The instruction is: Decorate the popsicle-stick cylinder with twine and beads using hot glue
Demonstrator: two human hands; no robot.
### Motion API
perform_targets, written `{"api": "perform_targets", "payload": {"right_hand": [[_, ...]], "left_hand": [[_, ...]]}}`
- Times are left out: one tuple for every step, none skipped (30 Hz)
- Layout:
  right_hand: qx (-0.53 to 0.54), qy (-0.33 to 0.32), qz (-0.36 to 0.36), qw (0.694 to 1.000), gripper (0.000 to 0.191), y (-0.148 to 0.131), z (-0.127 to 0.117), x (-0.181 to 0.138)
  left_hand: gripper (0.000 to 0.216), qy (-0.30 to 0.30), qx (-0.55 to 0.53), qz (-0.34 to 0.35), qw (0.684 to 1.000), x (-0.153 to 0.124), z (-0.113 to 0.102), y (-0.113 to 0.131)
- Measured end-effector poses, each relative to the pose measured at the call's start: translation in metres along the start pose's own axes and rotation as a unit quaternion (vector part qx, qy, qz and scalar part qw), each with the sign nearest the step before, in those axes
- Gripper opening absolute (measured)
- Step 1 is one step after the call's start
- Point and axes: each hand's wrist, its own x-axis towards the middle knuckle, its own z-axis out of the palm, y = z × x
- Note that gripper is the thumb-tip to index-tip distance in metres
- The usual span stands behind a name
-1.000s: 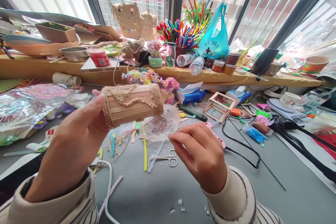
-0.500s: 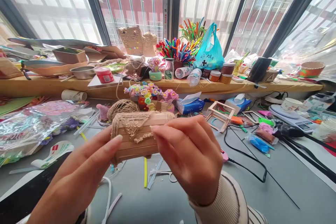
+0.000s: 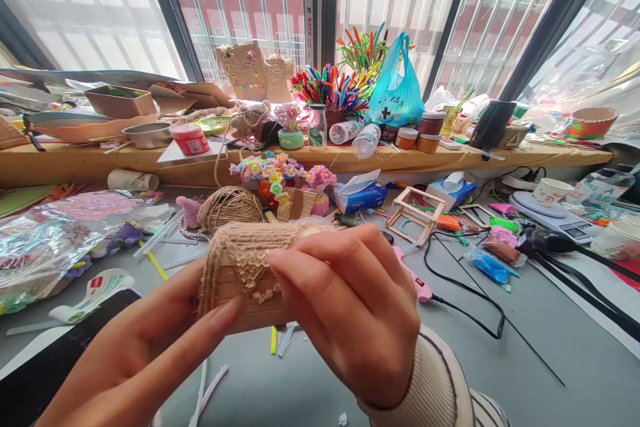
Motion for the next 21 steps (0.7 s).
{"api": "perform_targets", "payload": {"right_hand": [[0.001,-0.003,0.001,1.000,0.014,-0.0003,-0.0001,0.0004],[0.000,-0.005,0.001,1.000,0.014,-0.0008,-0.0001,0.0008],[0.000,-0.006,0.001,1.000,0.014,-0.0012,-0.0001,0.0012],[0.000,-0.008,0.001,1.000,0.014,-0.0017,-0.0001,0.0015],[0.000,-0.009,0.001,1.000,0.014,-0.0021,-0.0002,0.0017],[-0.001,-0.010,0.001,1.000,0.015,-0.0024,-0.0003,0.0018],[-0.002,-0.010,0.002,1.000,0.015,-0.0025,-0.0004,0.0017],[-0.002,-0.009,0.004,1.000,0.015,-0.0026,-0.0005,0.0015],[-0.001,-0.009,0.006,1.000,0.015,-0.0024,-0.0006,0.0012],[0.001,-0.008,0.009,1.000,0.016,-0.0022,-0.0006,0.0008],[0.002,-0.008,0.012,1.000,0.016,-0.0019,-0.0006,0.0005],[0.004,-0.008,0.012,1.000,0.015,-0.0016,-0.0005,0.0003],[0.005,-0.010,0.011,1.000,0.015,-0.0013,-0.0003,0.0002],[0.006,-0.010,0.009,1.000,0.014,-0.0010,-0.0002,0.0002],[0.006,-0.009,0.008,1.000,0.013,-0.0007,-0.0001,0.0003],[0.005,-0.008,0.007,1.000,0.013,-0.0006,0.0000,0.0004],[0.005,-0.008,0.008,1.000,0.013,-0.0005,0.0000,0.0006],[0.005,-0.007,0.009,1.000,0.013,-0.0005,-0.0001,0.0008],[0.006,-0.008,0.009,1.000,0.014,-0.0005,-0.0002,0.0010],[0.008,-0.010,0.009,1.000,0.014,-0.0005,-0.0002,0.0012],[0.010,-0.010,0.007,1.000,0.015,-0.0005,-0.0003,0.0014]], "left_hand": [[0.039,0.004,0.003,0.000,1.000,-0.0005,0.0005,0.0002],[0.038,0.005,0.006,0.001,1.000,-0.0008,0.0006,0.0005],[0.038,0.007,0.009,0.000,1.000,-0.0011,0.0006,0.0008],[0.038,0.011,0.010,-0.002,1.000,-0.0012,0.0004,0.0011],[0.038,0.014,0.012,-0.002,1.000,-0.0013,0.0001,0.0014],[0.037,0.015,0.014,-0.001,1.000,-0.0013,-0.0002,0.0016],[0.037,0.015,0.018,0.001,1.000,-0.0013,-0.0004,0.0018],[0.037,0.015,0.021,0.003,1.000,-0.0013,-0.0005,0.0020],[0.037,0.016,0.024,0.004,1.000,-0.0013,-0.0006,0.0021],[0.037,0.018,0.027,0.003,0.999,-0.0014,-0.0006,0.0021],[0.038,0.020,0.028,0.001,0.999,-0.0015,-0.0005,0.0021],[0.038,0.020,0.027,-0.001,0.999,-0.0017,-0.0003,0.0021],[0.039,0.021,0.026,-0.003,0.999,-0.0019,-0.0002,0.0021],[0.039,0.020,0.025,-0.005,0.999,-0.0021,-0.0001,0.0021],[0.039,0.020,0.023,-0.007,1.000,-0.0024,0.0000,0.0022],[0.039,0.020,0.021,-0.009,1.000,-0.0027,0.0000,0.0023],[0.040,0.023,0.020,-0.011,0.999,-0.0030,0.0000,0.0024],[0.041,0.026,0.020,-0.013,0.999,-0.0032,-0.0001,0.0025],[0.042,0.028,0.021,-0.015,0.999,-0.0033,-0.0002,0.0025],[0.043,0.028,0.022,-0.016,0.999,-0.0033,-0.0004,0.0024],[0.043,0.028,0.022,-0.016,0.999,-0.0033,-0.0005,0.0022]]}}
